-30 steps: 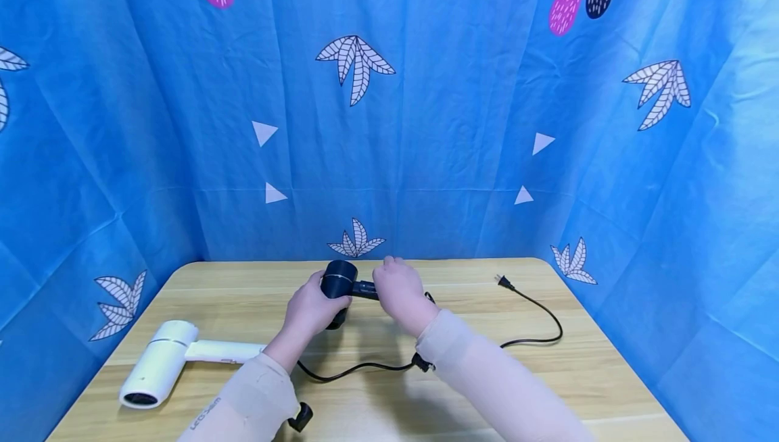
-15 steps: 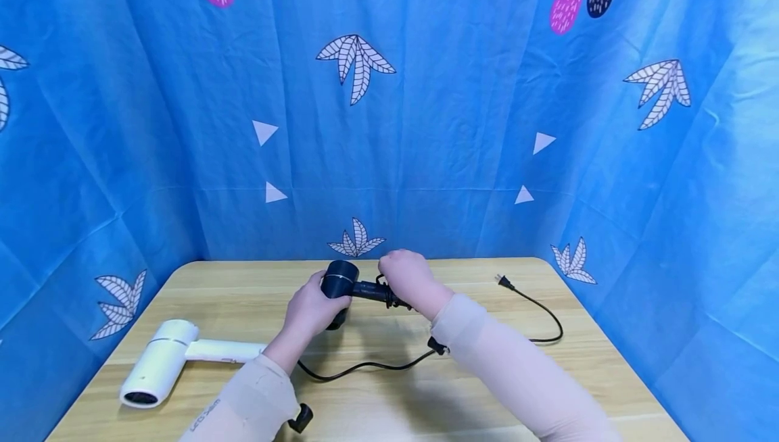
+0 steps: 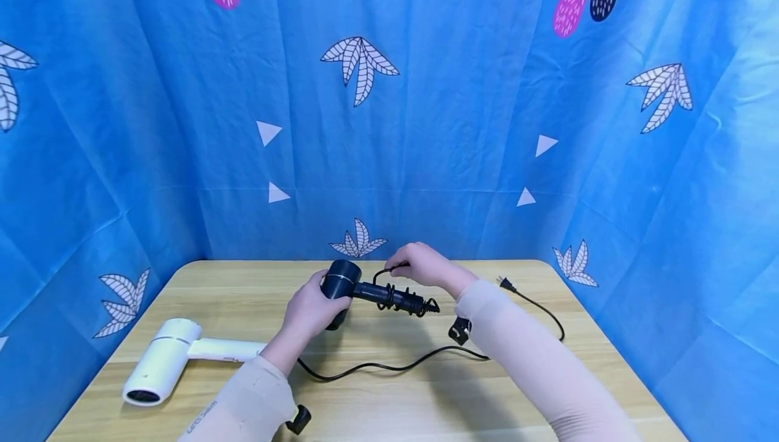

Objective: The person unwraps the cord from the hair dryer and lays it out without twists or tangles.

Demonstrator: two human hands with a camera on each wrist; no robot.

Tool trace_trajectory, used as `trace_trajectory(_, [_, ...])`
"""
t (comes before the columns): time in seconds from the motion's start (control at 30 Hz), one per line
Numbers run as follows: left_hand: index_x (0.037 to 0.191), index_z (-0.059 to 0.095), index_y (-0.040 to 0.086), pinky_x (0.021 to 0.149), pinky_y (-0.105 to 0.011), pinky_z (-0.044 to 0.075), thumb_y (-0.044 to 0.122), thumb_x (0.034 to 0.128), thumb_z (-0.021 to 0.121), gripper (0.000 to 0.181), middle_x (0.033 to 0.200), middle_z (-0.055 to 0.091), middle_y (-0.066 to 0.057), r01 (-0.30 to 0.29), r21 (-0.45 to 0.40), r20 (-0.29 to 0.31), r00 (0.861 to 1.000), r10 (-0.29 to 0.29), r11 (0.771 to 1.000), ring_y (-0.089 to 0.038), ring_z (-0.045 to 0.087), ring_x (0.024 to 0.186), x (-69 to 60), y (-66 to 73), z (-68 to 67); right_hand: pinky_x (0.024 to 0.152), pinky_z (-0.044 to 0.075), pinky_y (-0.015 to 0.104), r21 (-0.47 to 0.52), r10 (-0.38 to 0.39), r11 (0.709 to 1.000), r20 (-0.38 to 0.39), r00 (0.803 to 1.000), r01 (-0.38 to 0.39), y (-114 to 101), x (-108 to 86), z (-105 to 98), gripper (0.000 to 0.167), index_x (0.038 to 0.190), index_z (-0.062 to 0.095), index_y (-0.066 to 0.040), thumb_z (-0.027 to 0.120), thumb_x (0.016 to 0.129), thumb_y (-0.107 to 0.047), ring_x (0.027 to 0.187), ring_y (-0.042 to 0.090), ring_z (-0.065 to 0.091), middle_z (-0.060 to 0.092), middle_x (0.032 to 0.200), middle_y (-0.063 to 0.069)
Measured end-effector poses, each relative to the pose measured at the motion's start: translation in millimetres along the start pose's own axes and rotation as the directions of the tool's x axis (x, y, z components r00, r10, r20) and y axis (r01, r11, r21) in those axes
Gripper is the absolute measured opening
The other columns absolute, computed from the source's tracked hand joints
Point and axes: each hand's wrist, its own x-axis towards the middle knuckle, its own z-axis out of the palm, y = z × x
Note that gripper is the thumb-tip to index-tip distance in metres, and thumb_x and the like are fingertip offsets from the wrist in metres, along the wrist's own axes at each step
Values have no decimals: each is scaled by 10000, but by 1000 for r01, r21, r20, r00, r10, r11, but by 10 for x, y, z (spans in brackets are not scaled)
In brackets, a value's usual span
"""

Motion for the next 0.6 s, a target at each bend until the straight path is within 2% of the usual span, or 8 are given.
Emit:
trace_trajectory(0.13, [1520,394,88,730,-454,539,392,804,759,860,1280,618,-224,-6,6,-2,1000,6,1000,-350,634,1012,-2,-20,-2,844,553,286,119,-2,993,-34,999,6,152,-18,70,223,1151,746,-22,678,944,-68,988,205,698,735,1123,110])
trace_trajectory(0.3, [1526,388,96,732,-445,543,394,805,763,865,1297,606,-226,-6,-12,-1,1000,6,1000,-346,630,1021,3,-37,-8,855,553,285,242,67,969,-39,997,-56,297,-33,158,233,1162,741,-21,679,945,-80,1014,209,697,733,1131,114])
trace_trajectory(0.43, [1531,374,105,729,-442,556,381,817,758,857,1305,592,-236,2,-46,11,1000,-2,999,-349,631,1027,2,-44,-31,909,544,321,355,144,926,-20,989,-128,414,-39,254,245,1173,740,-34,687,944,-103,1087,234,677,722,1166,112])
trace_trajectory(0.6, [1533,368,114,742,-456,564,375,829,752,843,1339,570,-239,9,-70,19,1000,-7,998,-359,633,1046,-2,-46,-61,981,510,350,469,186,866,22,982,-175,547,-67,376,268,1198,730,-44,691,945,-125,1189,259,626,699,1221,118])
